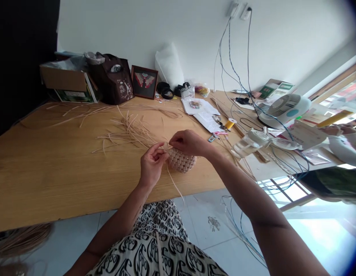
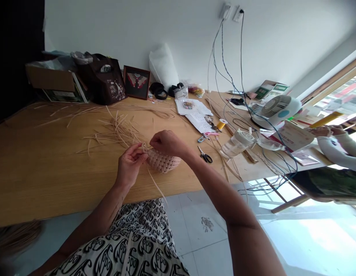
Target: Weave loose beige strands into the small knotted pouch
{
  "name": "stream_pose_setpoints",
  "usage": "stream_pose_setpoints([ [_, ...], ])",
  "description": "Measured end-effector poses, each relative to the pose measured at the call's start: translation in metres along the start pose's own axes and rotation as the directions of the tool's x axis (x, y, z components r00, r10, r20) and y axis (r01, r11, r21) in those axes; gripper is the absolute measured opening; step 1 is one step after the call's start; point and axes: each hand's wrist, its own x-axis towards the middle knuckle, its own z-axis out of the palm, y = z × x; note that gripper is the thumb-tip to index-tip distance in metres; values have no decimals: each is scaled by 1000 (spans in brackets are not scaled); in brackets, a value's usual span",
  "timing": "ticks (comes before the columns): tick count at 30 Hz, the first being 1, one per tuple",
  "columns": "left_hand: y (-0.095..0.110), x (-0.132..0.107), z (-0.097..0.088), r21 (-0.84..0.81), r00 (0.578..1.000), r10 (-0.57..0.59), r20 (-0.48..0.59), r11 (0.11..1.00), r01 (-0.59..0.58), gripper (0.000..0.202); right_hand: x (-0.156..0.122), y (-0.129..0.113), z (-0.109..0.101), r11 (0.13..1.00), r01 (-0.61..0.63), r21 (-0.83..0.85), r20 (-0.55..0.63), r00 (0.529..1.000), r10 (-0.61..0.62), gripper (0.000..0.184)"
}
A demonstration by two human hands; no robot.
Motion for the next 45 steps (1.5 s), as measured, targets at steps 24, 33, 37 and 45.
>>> stream_pose_setpoints([
  [24,1,15,0,-67,986,-167,-28,984,165,20,-119,-35,69,938,20,-345,-355,923,-151,21],
  [33,3,12,2,-67,987,-159,26,985,161,19,-101,-19,107,960,-273,-58,-214,943,256,23],
  [37,0,12,0,-54,990,-138,40,989,140,16,-94,-26,99,883,-97,459,-171,966,195,15],
  [45,1,9,-5,88,985,-13,175,996,-3,19,-61,-27,41,491,11,871,-183,935,303,31],
])
